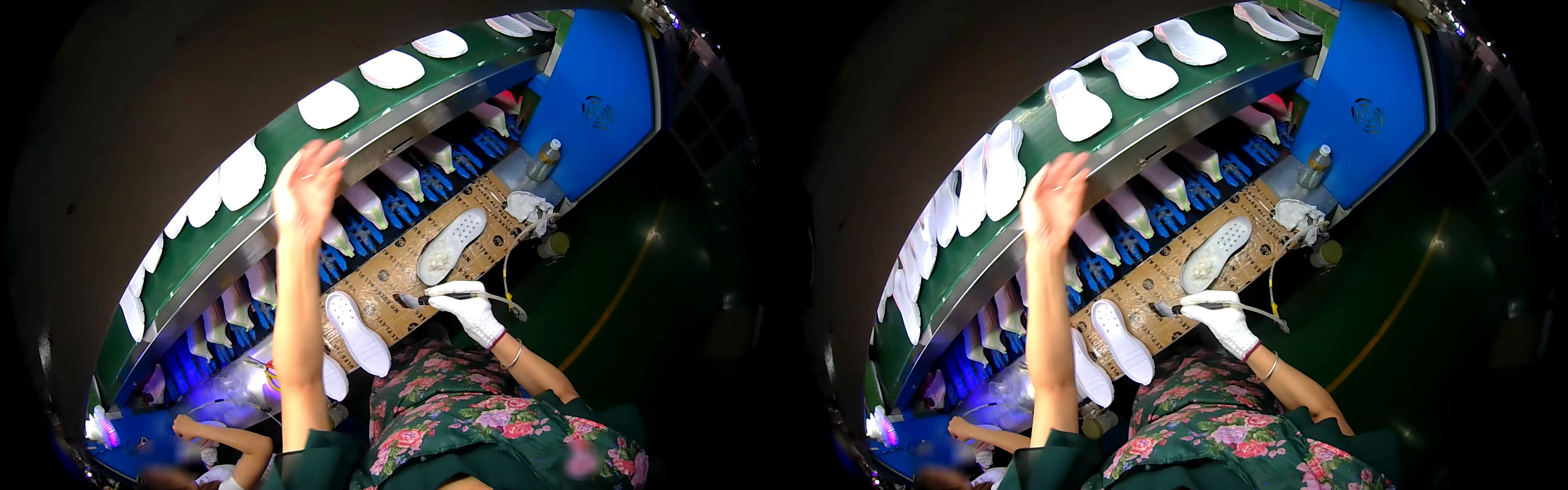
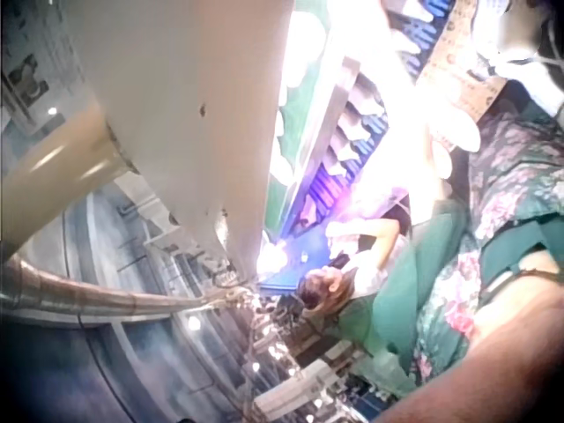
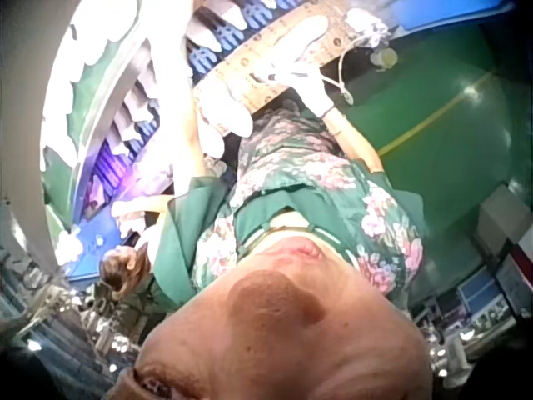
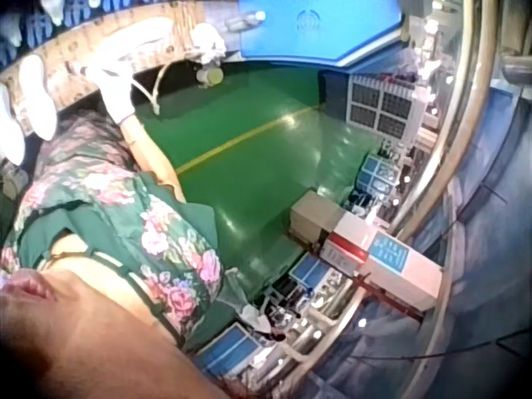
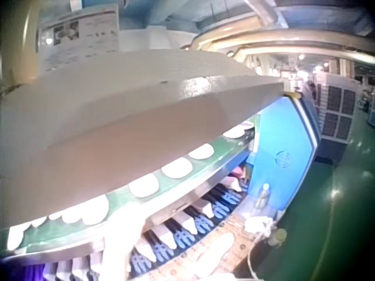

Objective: The person brushes a clear liquid adhesive onto the bottom surfaces of white shoe soles using a small brush, handling the soles one by one and placing them on a rack above the conveyor.

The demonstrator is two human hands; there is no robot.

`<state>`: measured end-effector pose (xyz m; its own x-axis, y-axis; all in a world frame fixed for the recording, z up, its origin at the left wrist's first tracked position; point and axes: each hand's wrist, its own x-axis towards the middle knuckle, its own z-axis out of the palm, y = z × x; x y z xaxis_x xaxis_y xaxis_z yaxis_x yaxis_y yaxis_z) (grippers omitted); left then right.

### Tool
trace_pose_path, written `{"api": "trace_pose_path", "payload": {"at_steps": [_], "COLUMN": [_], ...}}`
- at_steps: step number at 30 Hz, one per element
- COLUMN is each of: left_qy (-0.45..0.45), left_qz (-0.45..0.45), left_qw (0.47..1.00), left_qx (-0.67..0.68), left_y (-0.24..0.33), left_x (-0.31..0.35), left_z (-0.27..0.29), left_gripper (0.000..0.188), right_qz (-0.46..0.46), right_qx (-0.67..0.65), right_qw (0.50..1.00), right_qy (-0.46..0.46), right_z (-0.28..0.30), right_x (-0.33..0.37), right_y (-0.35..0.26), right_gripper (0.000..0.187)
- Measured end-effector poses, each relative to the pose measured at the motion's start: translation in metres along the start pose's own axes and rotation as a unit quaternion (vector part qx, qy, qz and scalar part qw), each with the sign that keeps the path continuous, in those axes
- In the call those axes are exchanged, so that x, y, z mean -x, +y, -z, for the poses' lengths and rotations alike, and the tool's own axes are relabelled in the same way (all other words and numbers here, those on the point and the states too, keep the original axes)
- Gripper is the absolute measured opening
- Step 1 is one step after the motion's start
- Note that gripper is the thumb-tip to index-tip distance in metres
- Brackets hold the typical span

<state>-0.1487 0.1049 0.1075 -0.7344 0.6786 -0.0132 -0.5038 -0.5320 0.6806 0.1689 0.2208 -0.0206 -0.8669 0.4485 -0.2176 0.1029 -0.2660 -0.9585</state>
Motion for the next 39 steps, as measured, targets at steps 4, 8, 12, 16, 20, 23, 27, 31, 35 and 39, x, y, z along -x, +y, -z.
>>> {"api": "trace_pose_path", "payload": {"at_steps": [4,8,12,16,20,23,27,31,35,39], "left_qy": [0.244,0.235,0.16,0.255,0.43,0.403,0.291,0.214,0.02,0.056], "left_qz": [-0.319,-0.219,-0.405,-0.525,-0.399,-0.231,-0.014,0.025,0.084,0.052], "left_qw": [0.562,0.728,0.789,0.678,0.749,0.851,0.956,0.972,0.973,0.956], "left_qx": [-0.723,-0.606,-0.433,-0.447,-0.308,-0.248,-0.028,0.099,0.212,0.283], "left_y": [0.065,0.103,0.099,0.123,0.107,0.065,-0.013,-0.098,-0.126,-0.116], "left_x": [0.055,0.083,0.149,0.259,0.309,0.316,0.3,0.308,0.326,0.309], "left_z": [0.062,0.104,0.085,0.085,0.062,0.09,0.098,0.093,0.038,0.019], "left_gripper": [0.055,0.025,0.028,0.037,0.046,0.042,0.039,0.067,0.122,0.129], "right_qz": [-0.059,-0.075,-0.018,-0.04,-0.053,-0.023,0.054,-0.02,0.072,0.019], "right_qx": [-0.052,-0.05,-0.031,-0.202,-0.304,-0.234,-0.082,-0.043,0.033,0.124], "right_qw": [0.997,0.995,0.998,0.976,0.94,0.946,0.932,0.95,0.933,0.942], "right_qy": [-0.024,-0.048,-0.057,-0.067,-0.144,-0.222,-0.349,-0.309,-0.35,-0.312], "right_z": [-0.012,-0.027,-0.034,-0.031,-0.053,-0.09,-0.13,-0.144,-0.135,-0.134], "right_x": [-0.005,-0.013,-0.022,-0.035,-0.028,-0.008,0.001,0.005,-0.004,-0.002], "right_y": [0.01,0.012,-0.029,-0.055,-0.093,-0.115,-0.12,-0.113,-0.104,-0.107], "right_gripper": [0.017,0.018,0.018,0.017,0.017,0.018,0.026,0.017,0.031,0.028]}}
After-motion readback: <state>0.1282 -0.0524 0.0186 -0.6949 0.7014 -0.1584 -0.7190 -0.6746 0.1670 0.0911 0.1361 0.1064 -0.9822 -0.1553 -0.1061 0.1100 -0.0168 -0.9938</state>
